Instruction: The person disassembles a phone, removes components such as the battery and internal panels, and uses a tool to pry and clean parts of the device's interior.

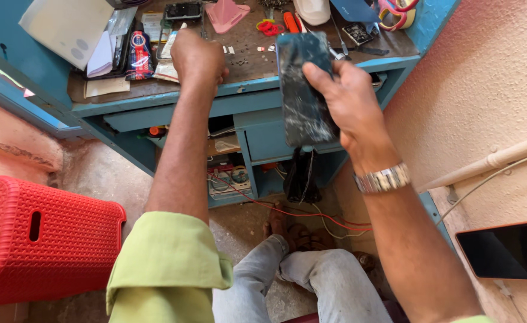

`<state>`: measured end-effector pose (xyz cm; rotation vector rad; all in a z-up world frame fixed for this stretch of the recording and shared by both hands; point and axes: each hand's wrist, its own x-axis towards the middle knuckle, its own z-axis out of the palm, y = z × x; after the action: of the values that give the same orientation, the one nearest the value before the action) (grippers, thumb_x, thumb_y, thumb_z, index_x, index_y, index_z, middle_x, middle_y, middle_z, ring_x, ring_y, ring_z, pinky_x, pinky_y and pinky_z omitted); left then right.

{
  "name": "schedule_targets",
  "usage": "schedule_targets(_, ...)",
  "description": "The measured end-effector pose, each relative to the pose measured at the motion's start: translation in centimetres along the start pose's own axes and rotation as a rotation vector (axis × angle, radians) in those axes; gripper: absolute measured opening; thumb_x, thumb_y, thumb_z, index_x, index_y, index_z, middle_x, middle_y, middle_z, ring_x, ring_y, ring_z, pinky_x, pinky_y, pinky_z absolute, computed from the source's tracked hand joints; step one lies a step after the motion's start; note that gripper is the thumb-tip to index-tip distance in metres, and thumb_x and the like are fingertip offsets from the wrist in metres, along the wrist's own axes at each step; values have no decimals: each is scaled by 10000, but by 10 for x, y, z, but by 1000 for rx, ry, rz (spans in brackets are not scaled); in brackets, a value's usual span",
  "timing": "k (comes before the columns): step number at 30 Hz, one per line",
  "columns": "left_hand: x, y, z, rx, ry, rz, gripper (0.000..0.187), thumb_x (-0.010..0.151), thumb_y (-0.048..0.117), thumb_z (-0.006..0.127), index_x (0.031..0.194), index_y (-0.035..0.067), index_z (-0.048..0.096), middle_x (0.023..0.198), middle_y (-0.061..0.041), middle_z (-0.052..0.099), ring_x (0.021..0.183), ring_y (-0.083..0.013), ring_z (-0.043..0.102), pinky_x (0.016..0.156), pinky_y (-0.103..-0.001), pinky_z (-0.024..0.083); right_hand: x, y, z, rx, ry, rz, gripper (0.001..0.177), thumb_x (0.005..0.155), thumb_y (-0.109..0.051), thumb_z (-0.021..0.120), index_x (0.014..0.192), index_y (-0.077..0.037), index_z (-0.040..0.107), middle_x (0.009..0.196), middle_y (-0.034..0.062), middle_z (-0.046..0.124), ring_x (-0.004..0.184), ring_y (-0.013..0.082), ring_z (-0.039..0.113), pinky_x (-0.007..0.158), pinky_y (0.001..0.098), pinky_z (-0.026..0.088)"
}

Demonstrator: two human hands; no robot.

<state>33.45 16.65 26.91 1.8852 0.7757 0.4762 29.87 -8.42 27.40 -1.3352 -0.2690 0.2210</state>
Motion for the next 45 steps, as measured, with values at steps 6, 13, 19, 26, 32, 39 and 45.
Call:
schedule_targets(6,6,-10,9,140,91,138,122,833,45,720,881,-55,671,793,-191,730,573,-256,756,508,-378,586,-53,3,-21,-11,25,95,401,937,-184,730,1231,53,595,1017,94,757,824,122,738,751,289,634)
schedule_targets(13,-52,-28,-10,205,155,836,161,957,102,733,971,-48,674,839,-241,703,773,-413,698,677,-506,554,-128,36,-43,-22,-54,335,385,903,-125,691,1243,11,570,1003,134,753,859,178,740,765,353,637)
schedule_targets(19,-204,-76,-40,178,-882,616,664,787,518,809,1223,43,653,1155,-177,720,1028,-304,702,837,-428,574,-189,68,-67,-38,-404,504,429,910,-84,693,1317,-11,583,1068,66,747,958,118,700,842,286,583)
schedule_targets(26,-267,-179,-57,-365,-1160,-187,451,787,296,883,1098,31,692,908,-31,714,819,-121,642,757,-278,528,-195,69,-60,-441,-738,465,396,934,-184,761,1272,-15,644,997,52,774,893,94,703,789,243,573)
schedule_targets(32,-316,-216,-49,-668,-987,-464,332,792,194,860,1039,68,677,875,1,702,797,-92,631,745,-269,526,-95,15,-79,-273,-362,323,239,893,-184,706,1091,-60,653,888,76,763,687,180,741,603,332,620)
schedule_targets(39,-331,-227,-38,-702,-1006,-537,367,781,205,873,1034,67,645,885,-18,728,827,-95,685,783,-268,575,53,-19,-89,-1155,245,-472,141,993,-178,713,981,-59,787,871,108,763,744,210,735,713,351,576)
schedule_targets(45,-341,-261,-39,-547,-980,-519,413,774,180,900,1073,63,641,816,-39,707,743,-121,644,710,-267,510,86,-4,-82,-1419,287,-268,227,894,-322,806,969,-109,821,819,156,747,760,324,724,771,432,567)
